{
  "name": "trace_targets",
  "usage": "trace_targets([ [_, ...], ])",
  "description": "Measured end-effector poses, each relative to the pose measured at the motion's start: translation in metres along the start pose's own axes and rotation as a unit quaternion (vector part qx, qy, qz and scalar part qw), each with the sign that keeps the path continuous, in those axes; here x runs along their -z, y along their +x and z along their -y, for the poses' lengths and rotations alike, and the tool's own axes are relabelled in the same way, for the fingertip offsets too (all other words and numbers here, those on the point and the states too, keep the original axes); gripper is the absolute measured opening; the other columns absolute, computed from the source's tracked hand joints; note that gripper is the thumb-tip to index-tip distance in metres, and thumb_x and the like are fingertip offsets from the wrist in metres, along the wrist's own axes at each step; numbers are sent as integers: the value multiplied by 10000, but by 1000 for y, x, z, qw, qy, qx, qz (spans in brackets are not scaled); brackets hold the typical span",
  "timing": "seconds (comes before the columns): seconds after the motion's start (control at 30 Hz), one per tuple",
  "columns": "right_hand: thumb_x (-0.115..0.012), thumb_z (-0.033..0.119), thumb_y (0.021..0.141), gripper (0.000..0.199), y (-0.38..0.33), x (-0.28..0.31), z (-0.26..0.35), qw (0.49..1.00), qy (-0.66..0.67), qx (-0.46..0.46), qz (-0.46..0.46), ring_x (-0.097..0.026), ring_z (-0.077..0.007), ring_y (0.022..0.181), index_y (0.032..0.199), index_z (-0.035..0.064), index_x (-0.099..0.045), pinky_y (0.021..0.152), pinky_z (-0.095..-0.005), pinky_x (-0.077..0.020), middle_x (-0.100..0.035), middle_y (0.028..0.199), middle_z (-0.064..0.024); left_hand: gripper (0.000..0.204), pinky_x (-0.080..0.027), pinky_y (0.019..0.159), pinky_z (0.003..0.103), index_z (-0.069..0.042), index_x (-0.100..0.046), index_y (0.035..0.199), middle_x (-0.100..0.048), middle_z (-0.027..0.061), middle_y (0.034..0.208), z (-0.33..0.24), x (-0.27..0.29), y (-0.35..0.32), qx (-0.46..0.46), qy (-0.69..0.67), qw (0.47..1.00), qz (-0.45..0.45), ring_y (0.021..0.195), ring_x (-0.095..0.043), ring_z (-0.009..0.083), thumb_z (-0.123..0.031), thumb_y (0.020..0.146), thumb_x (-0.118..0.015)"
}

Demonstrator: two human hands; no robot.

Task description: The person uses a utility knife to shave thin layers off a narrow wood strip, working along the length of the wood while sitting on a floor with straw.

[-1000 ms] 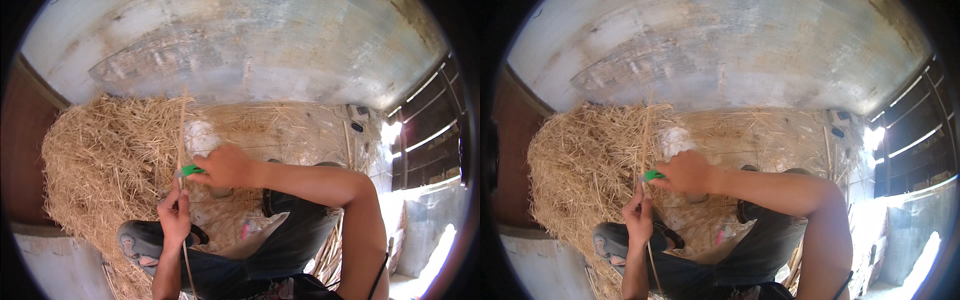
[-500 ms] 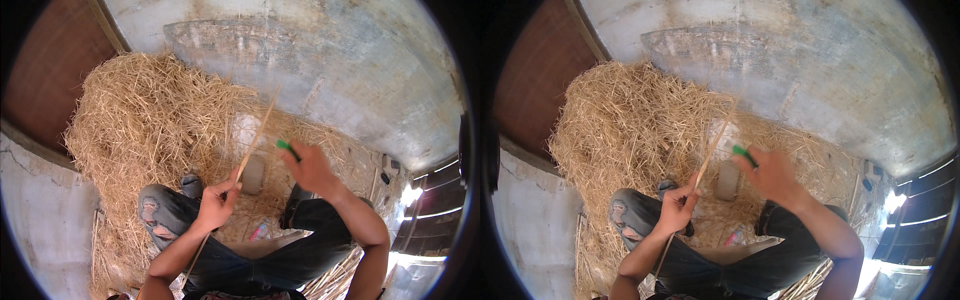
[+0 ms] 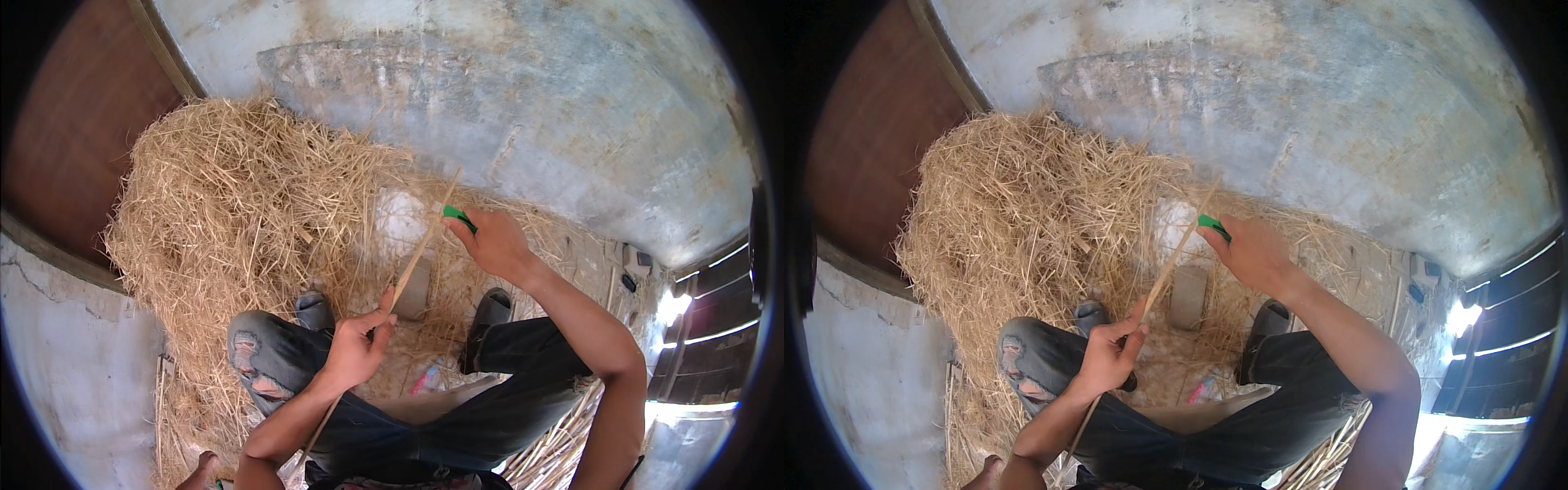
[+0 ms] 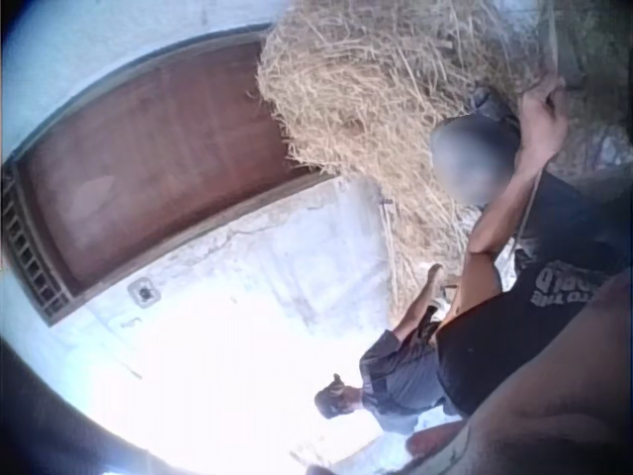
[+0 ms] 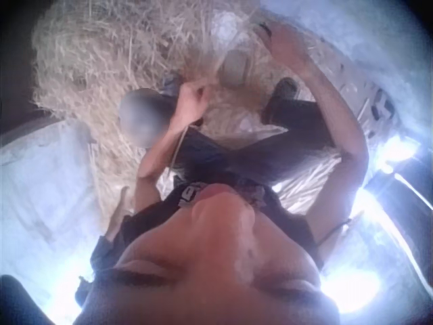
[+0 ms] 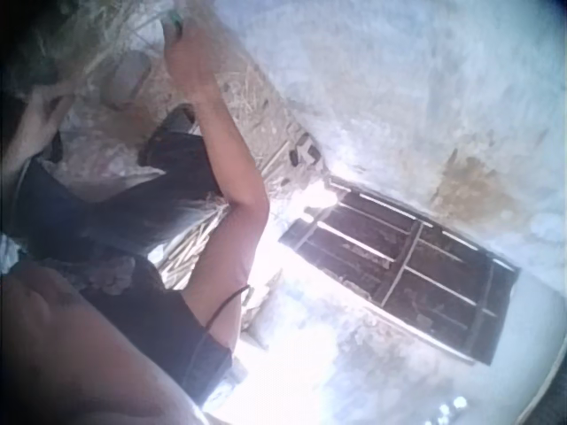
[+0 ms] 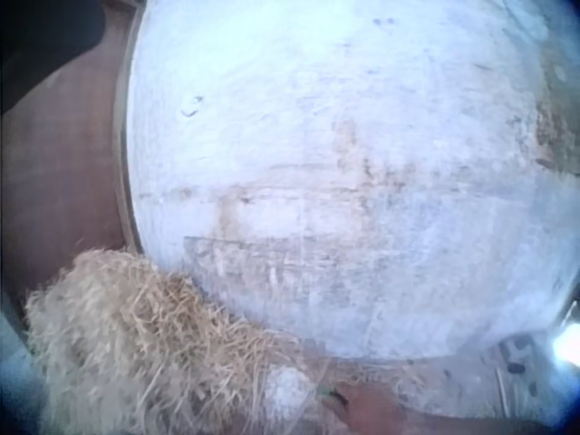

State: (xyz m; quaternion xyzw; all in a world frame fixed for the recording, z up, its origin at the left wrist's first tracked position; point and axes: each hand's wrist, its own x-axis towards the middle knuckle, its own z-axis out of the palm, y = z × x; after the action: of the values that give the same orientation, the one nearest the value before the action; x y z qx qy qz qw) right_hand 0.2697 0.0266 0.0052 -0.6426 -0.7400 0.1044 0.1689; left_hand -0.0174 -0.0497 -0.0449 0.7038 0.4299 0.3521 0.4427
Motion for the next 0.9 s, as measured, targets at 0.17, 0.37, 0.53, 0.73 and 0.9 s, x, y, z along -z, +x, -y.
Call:
trace_targets([
  [0.17, -468, 505, 1045, 607, 29, 4, -73, 972, 111, -188, -90, -637, -480, 751, 846, -34, -663, 711, -532, -497, -671, 760, -265, 429, -459, 565, 281, -12, -617, 1352, -534, 185, 676, -13, 4, -6, 6, 29, 997, 65, 570, -458, 86, -20, 924, -631],
  [0.37, -525, 500, 1025, 630, 14, 49, -147, 950, 62, -218, -216, -611, -369, 628, 747, -52, -643, 644, -490, -461, -626, 665, -249, 182, -384, 549, 251, 79, -708, 1074, -460, 35, 613, -14, 10, -8, 30, -19, 999, 0, 605, -413, 40, -48, 960, -646],
  [0.53, -572, 459, 1010, 498, -14, 30, -17, 985, 136, -89, -65, -564, -320, 524, 826, 1, -638, 548, -460, -443, -588, 608, -194, 149, -486, 682, 249, 93, -705, 1010, -738, 227, 1119, -4, 10, 0, 38, -8, 999, -22, 771, -561, 24, -35, 946, -662],
  [0.73, -614, 402, 994, 376, -47, -4, 53, 987, 135, 52, 64, -607, -442, 578, 901, 41, -656, 542, -507, -470, -603, 622, -218, 274, -487, 584, 279, 19, -720, 1174, -742, 192, 861, -1, -4, 6, 4, -11, 999, -35, 631, -618, 73, -28, 907, -682],
  [0.9, -620, 408, 987, 372, -47, -7, 51, 987, 112, 83, 74, -597, -458, 559, 902, 48, -659, 536, -522, -475, -590, 594, -228, 314, -485, 571, 292, 14, -715, 1194, -714, 211, 828, -13, -5, 8, 24, 65, 997, -28, 581, -627, 146, -3, 882, -678],
])
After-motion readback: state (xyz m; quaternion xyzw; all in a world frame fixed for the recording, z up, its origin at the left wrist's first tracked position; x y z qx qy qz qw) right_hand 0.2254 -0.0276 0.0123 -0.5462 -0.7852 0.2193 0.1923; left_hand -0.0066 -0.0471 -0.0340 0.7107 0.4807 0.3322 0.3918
